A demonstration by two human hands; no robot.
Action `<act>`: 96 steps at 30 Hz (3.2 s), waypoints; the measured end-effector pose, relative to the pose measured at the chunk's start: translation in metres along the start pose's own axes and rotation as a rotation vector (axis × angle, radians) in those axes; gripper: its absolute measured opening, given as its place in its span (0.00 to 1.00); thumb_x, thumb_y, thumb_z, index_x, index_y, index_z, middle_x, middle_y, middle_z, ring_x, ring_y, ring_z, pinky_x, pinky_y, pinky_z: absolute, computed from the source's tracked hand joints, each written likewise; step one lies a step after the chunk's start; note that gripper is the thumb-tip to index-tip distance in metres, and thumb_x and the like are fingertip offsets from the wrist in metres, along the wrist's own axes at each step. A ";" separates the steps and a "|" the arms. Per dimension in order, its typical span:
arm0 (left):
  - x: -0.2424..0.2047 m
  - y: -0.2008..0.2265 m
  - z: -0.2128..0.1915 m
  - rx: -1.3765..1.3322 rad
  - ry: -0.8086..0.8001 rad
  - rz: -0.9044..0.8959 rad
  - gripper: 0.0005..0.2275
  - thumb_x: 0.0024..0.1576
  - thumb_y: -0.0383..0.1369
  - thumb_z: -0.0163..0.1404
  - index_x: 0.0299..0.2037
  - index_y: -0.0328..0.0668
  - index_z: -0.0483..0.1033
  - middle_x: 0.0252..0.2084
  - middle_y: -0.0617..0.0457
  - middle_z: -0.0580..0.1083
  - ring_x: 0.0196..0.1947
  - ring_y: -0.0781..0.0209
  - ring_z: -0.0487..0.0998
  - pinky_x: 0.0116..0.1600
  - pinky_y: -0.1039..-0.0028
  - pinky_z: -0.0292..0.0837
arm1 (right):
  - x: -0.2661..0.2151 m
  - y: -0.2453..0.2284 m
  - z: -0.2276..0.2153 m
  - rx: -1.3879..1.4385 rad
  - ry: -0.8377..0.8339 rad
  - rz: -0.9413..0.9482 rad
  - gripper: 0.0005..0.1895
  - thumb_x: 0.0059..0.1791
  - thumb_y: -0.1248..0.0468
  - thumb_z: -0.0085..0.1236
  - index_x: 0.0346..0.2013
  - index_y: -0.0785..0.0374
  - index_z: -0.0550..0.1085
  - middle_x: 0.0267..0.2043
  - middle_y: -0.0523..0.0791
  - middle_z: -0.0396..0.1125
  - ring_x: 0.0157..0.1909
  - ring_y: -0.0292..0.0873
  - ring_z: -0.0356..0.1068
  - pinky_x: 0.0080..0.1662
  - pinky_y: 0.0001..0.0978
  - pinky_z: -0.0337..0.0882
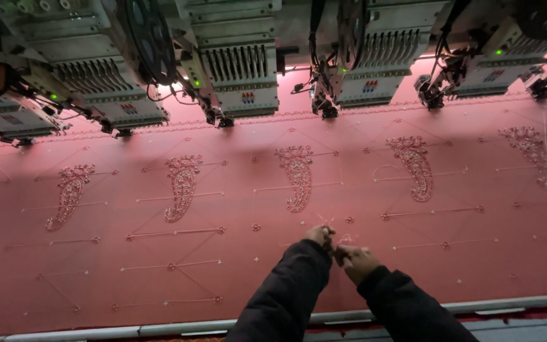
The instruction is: The person manipulates threads on a multi-head embroidery machine by hand. They guide and pull thin threads across the red fabric while the various sewing heads of the machine are positioned above.
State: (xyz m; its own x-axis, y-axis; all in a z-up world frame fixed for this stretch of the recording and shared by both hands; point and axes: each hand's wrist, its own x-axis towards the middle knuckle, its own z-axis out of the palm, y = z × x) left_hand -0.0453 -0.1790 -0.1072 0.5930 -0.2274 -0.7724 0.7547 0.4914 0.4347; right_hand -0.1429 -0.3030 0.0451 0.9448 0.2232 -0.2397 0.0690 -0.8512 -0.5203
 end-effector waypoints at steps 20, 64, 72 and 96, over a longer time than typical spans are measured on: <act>-0.087 0.216 -0.009 1.642 0.367 0.827 0.24 0.49 0.46 0.63 0.51 0.48 0.70 0.53 0.45 0.60 0.57 0.40 0.73 0.60 0.55 0.77 | 0.200 -0.061 -0.049 -0.563 0.182 -0.071 0.41 0.34 0.24 0.57 0.49 0.45 0.67 0.43 0.44 0.69 0.55 0.52 0.71 0.56 0.50 0.69; -0.104 0.176 -0.159 1.397 0.407 0.672 0.08 0.61 0.43 0.43 0.42 0.75 0.77 0.27 0.71 0.78 0.33 0.70 0.81 0.46 0.77 0.76 | 0.170 -0.078 0.055 0.521 -0.229 0.105 0.16 0.52 0.60 0.45 0.47 0.39 0.79 0.25 0.41 0.71 0.31 0.39 0.70 0.34 0.29 0.70; -0.061 0.193 -0.220 0.490 0.405 0.526 0.13 0.53 0.33 0.47 0.43 0.53 0.85 0.20 0.51 0.76 0.19 0.57 0.78 0.32 0.73 0.77 | 0.231 -0.150 0.085 1.433 -0.285 0.636 0.15 0.53 0.65 0.46 0.50 0.67 0.73 0.24 0.40 0.61 0.19 0.34 0.50 0.23 0.31 0.47; -0.033 0.170 -0.141 1.051 0.838 0.458 0.16 0.56 0.55 0.37 0.43 0.60 0.65 0.47 0.47 0.75 0.53 0.43 0.79 0.57 0.59 0.75 | 0.304 -0.134 0.140 0.390 0.033 0.407 0.09 0.40 0.45 0.66 0.32 0.34 0.84 0.38 0.35 0.78 0.47 0.42 0.77 0.49 0.36 0.76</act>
State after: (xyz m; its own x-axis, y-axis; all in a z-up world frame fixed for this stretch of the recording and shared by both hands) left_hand 0.0238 0.0308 -0.0735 0.7791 0.5187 -0.3520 0.6184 -0.5440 0.5671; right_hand 0.0902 -0.0543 -0.0726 0.8802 -0.1068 -0.4624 -0.4210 -0.6256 -0.6568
